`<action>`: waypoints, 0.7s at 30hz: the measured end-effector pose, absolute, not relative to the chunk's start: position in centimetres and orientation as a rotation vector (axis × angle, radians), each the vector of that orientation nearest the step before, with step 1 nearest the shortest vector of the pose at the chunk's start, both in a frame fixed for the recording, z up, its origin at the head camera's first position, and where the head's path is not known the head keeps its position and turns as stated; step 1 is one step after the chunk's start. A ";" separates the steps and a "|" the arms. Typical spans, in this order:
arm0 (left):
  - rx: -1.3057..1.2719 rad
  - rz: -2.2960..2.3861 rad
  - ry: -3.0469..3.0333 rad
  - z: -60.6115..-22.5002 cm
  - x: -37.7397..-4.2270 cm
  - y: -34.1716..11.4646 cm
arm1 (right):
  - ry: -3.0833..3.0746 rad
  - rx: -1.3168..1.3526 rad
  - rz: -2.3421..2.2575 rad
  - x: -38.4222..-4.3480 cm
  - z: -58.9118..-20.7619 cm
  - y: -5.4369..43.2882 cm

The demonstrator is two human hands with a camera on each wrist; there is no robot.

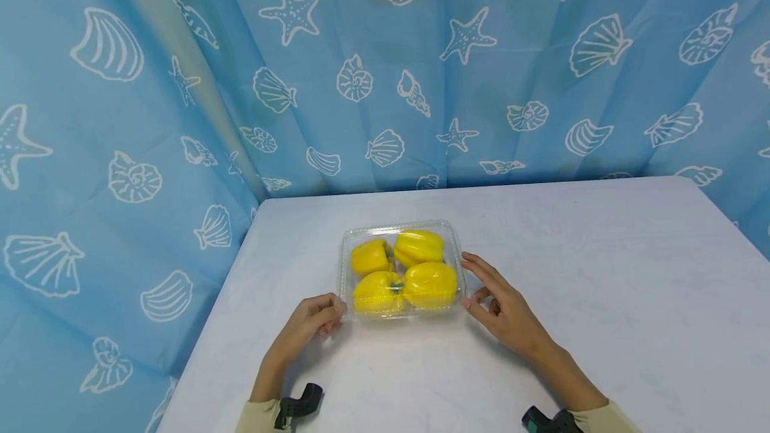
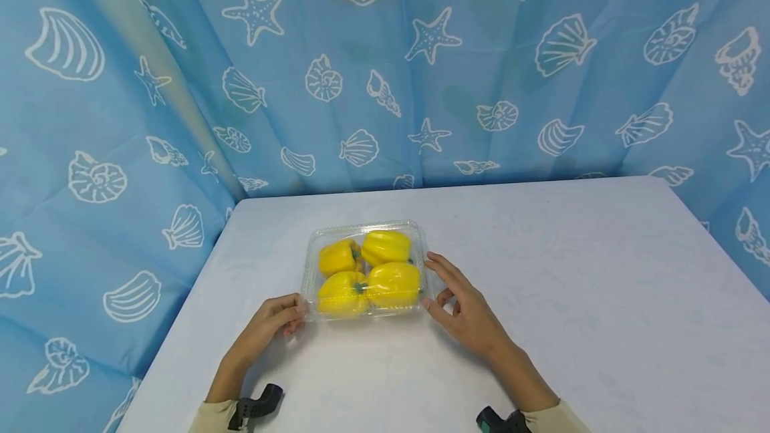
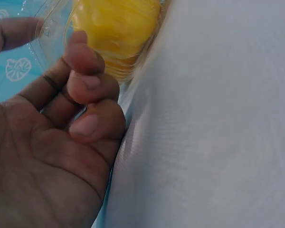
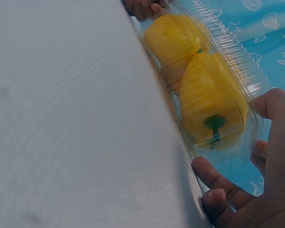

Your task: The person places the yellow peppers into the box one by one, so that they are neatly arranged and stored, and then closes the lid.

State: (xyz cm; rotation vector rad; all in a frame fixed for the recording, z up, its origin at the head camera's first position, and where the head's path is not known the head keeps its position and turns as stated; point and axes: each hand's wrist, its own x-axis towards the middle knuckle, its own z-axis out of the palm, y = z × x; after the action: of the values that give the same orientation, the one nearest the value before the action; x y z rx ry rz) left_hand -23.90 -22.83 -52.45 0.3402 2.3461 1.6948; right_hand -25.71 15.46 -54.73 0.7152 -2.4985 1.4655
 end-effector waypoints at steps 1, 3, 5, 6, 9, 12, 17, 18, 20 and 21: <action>0.338 1.693 2.326 -52.3 -23.9 -22.8 | -2.501 0.713 1.466 -25.7 -54.7 15.5; 0.321 1.695 2.281 -52.2 -23.9 -22.8 | -2.508 0.708 1.469 -25.7 -54.7 15.5; 0.291 1.705 2.239 -52.1 -23.9 -22.8 | -2.512 0.706 1.474 -25.7 -54.7 15.5; 0.273 1.715 2.216 -52.1 -23.9 -22.8 | -2.513 0.706 1.478 -25.7 -54.7 15.5; 0.227 1.758 2.157 -52.1 -23.9 -22.7 | -2.518 0.702 1.479 -25.7 -54.8 15.5; 0.191 1.810 2.092 -52.2 -24.0 -22.7 | -2.520 0.696 1.483 -25.8 -54.9 15.6; 0.151 1.872 2.026 -52.3 -23.9 -22.5 | -2.523 0.696 1.499 -25.7 -54.9 15.6; 0.143 1.885 2.015 -52.3 -23.9 -22.5 | -2.522 0.697 1.502 -25.7 -54.9 15.6; 0.129 1.909 1.998 -52.3 -23.8 -22.3 | -2.519 0.696 1.504 -25.7 -54.9 15.6; 0.126 1.922 1.990 -52.3 -23.8 -22.3 | -2.519 0.694 1.502 -25.7 -55.0 15.6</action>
State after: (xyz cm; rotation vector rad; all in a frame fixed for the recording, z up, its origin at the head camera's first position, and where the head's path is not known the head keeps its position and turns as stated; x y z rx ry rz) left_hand -23.82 -22.29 -52.26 0.1261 1.9900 1.9220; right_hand -25.69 15.60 -54.96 0.6941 -2.5195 1.5021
